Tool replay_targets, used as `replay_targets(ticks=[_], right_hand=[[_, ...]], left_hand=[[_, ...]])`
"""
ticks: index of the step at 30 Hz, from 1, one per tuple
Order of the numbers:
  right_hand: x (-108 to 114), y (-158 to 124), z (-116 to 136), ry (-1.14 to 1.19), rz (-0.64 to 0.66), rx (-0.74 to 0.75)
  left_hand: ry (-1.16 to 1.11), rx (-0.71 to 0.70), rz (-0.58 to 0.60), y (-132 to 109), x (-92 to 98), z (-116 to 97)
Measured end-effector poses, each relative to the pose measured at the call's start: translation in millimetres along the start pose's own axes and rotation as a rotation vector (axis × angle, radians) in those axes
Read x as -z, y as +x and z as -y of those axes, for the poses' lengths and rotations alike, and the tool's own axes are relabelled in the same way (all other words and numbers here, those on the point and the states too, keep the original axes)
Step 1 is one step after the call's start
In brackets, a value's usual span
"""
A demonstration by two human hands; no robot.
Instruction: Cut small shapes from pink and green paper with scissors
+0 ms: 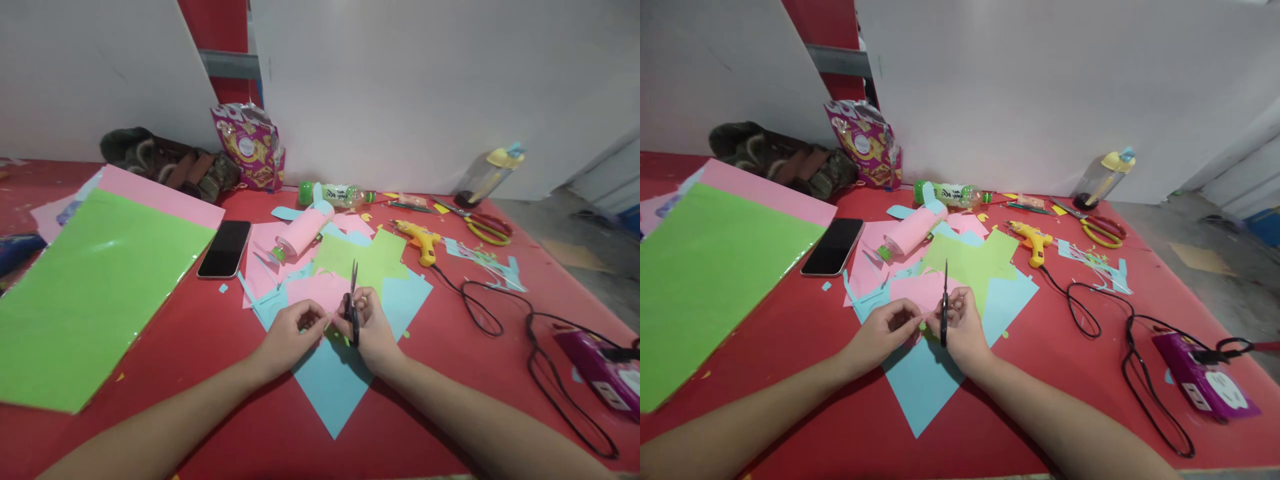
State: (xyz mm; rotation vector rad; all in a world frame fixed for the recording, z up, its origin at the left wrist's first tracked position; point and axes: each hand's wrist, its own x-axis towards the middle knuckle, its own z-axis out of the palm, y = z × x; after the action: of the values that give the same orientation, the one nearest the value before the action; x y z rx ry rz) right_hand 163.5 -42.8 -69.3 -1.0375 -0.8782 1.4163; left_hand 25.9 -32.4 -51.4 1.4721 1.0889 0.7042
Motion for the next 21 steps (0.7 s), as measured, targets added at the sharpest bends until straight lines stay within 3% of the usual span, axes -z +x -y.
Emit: replay_targets(ticks=[6, 12, 21], right_hand=[[0, 0, 1, 0.023, 0.033, -0.023], [3, 6, 6, -0.001, -0.056, -0.025], [6, 8, 10, 0.014, 0.038, -0.042]], left_hand=[[-0.017, 0.013, 0.015, 3, 0.3, 2], [-0.081, 0.075, 0.058, 6, 4.9, 1], [-0.122, 0.108, 0.058, 7, 5.3, 1]])
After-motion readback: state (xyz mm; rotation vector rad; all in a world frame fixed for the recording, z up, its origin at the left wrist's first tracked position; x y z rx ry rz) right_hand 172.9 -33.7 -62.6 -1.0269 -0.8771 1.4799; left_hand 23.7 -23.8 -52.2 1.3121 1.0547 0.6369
